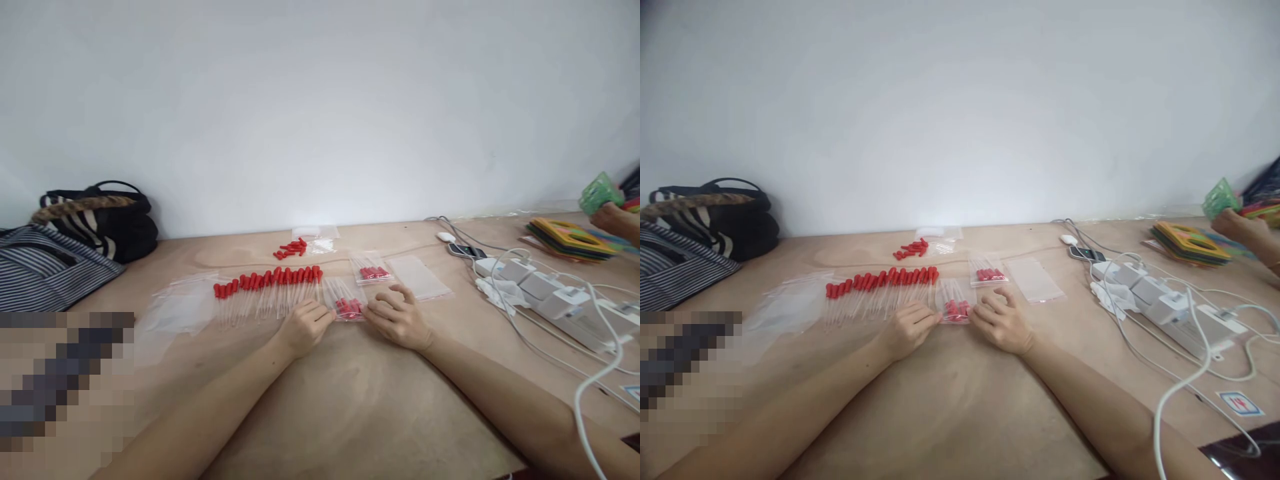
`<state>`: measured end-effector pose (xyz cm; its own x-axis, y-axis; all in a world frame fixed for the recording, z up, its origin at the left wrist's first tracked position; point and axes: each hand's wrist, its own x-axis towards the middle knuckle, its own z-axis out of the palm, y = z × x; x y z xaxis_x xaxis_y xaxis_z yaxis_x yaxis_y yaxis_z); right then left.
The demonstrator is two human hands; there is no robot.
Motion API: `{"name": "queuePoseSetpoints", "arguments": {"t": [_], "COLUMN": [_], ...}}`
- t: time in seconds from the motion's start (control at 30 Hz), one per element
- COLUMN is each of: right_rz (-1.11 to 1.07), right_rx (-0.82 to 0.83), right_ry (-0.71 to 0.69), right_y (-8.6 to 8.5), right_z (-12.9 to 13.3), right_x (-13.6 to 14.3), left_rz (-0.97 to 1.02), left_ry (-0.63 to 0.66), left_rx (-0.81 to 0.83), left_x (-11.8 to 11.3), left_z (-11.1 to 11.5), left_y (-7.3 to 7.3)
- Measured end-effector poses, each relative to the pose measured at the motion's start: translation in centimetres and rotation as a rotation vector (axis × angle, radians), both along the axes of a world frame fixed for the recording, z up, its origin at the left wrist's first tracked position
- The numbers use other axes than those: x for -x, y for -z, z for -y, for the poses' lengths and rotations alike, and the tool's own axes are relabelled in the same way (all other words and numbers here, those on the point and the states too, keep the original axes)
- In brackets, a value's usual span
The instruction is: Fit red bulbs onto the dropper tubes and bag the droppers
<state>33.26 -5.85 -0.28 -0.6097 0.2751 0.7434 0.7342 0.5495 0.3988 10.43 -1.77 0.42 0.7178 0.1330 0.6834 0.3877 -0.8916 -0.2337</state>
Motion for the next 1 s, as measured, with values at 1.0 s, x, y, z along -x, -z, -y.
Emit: {"name": "queuePoseSetpoints", "arguments": {"t": [1.0], "right_rz": [-0.190], "right_rx": [0.273], "right_ry": [-0.116], "right_y": [-0.8], "right_z": [-0.3], "right_x": [1.6], "left_rz": [0.082], "left_ry": [-0.035], "left_rx": [0.363], "left_x": [-0.8], "left_z": [0.5], "left_y": [-0.2]}}
